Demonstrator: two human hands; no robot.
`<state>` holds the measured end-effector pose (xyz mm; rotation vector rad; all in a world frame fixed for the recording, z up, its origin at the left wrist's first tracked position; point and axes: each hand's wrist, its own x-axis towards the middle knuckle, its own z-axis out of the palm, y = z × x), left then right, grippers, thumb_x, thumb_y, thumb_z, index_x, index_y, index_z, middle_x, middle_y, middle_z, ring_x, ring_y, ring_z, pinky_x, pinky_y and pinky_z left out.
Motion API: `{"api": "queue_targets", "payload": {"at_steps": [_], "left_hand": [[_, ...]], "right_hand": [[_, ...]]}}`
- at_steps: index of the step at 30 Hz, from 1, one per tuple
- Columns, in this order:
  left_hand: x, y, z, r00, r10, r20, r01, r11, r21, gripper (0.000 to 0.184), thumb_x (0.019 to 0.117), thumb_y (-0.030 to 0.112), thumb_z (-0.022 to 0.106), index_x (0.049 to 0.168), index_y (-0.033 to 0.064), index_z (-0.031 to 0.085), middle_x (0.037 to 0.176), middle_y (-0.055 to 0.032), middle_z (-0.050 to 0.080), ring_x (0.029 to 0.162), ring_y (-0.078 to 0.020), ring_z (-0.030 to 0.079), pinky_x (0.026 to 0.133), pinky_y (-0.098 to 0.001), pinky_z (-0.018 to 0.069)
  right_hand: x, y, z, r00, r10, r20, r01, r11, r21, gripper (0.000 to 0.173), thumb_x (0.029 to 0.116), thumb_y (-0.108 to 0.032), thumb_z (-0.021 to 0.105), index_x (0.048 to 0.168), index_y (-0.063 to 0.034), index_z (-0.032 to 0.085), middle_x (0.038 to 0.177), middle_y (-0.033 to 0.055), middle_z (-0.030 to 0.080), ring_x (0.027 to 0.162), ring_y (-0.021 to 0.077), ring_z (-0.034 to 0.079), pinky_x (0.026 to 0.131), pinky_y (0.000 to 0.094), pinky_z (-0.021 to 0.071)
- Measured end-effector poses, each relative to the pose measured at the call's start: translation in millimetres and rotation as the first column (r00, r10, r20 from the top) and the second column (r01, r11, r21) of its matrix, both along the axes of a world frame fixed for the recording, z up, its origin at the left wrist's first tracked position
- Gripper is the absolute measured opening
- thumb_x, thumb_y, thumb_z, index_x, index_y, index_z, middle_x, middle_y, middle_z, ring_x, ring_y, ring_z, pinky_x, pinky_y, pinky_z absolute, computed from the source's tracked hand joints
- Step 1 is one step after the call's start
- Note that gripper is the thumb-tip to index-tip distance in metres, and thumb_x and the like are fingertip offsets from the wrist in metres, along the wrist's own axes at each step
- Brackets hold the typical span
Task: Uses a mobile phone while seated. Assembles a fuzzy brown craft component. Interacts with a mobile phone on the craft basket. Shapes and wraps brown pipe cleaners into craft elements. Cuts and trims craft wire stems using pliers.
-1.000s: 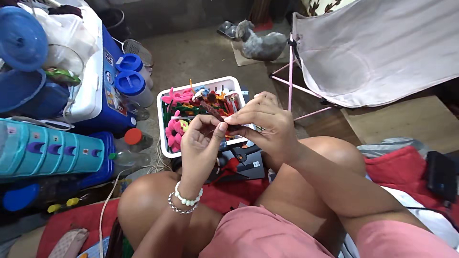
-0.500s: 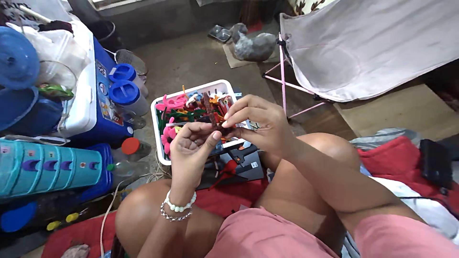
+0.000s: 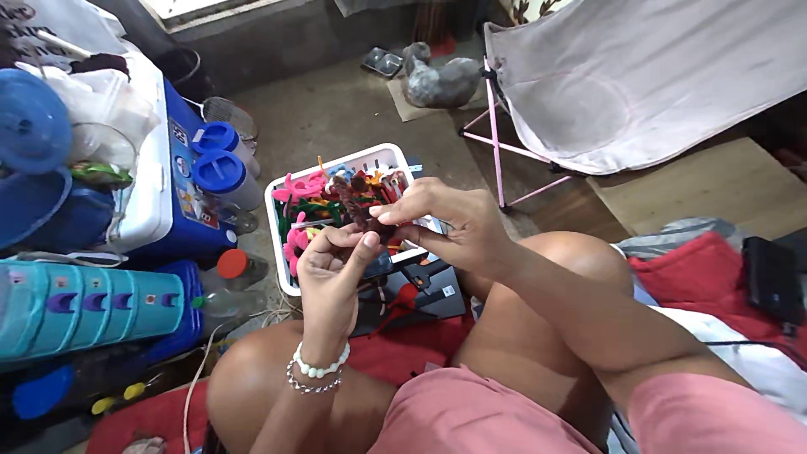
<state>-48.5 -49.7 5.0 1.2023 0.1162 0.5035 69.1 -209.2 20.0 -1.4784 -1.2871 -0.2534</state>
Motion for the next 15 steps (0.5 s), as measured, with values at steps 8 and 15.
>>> {"api": "queue_targets", "payload": {"at_steps": [8,15], "left_hand": [[-0.9,-5.4,0.8,0.999,-0.025,-0.023,0.023,0.996,-0.083,0.032,0.0912,-0.004,0.070,0.119,0.0086,0.061,0.096,-0.0068,0.074,0.083,-0.0157,0.074,0.082,-0.0321,0.0634],[-2.9,-2.6,0.7,1.000,-0.004,0.010,0.003,0.996,0.090,0.018,0.0928,0.002,0.072,0.111,0.0031,0.072,0.099,-0.0065,0.076,0.086,-0.0166,0.075,0.083,-0.0337,0.0645]], "right_hand": [[-6.8,6.2,-7.6,0.999,-0.042,0.036,0.039,0.997,0.066,0.014,0.0857,-0.005,0.081,0.098,-0.0003,0.076,0.104,0.0104,0.073,0.107,0.0175,0.068,0.097,0.0315,0.0559],[-0.1,1.2,-2.1,1.000,-0.002,0.030,0.001,1.000,0.018,0.016,0.0851,-0.006,0.081,0.100,-0.0026,0.076,0.104,0.0068,0.075,0.107,0.0169,0.069,0.102,0.0364,0.0531]]}}
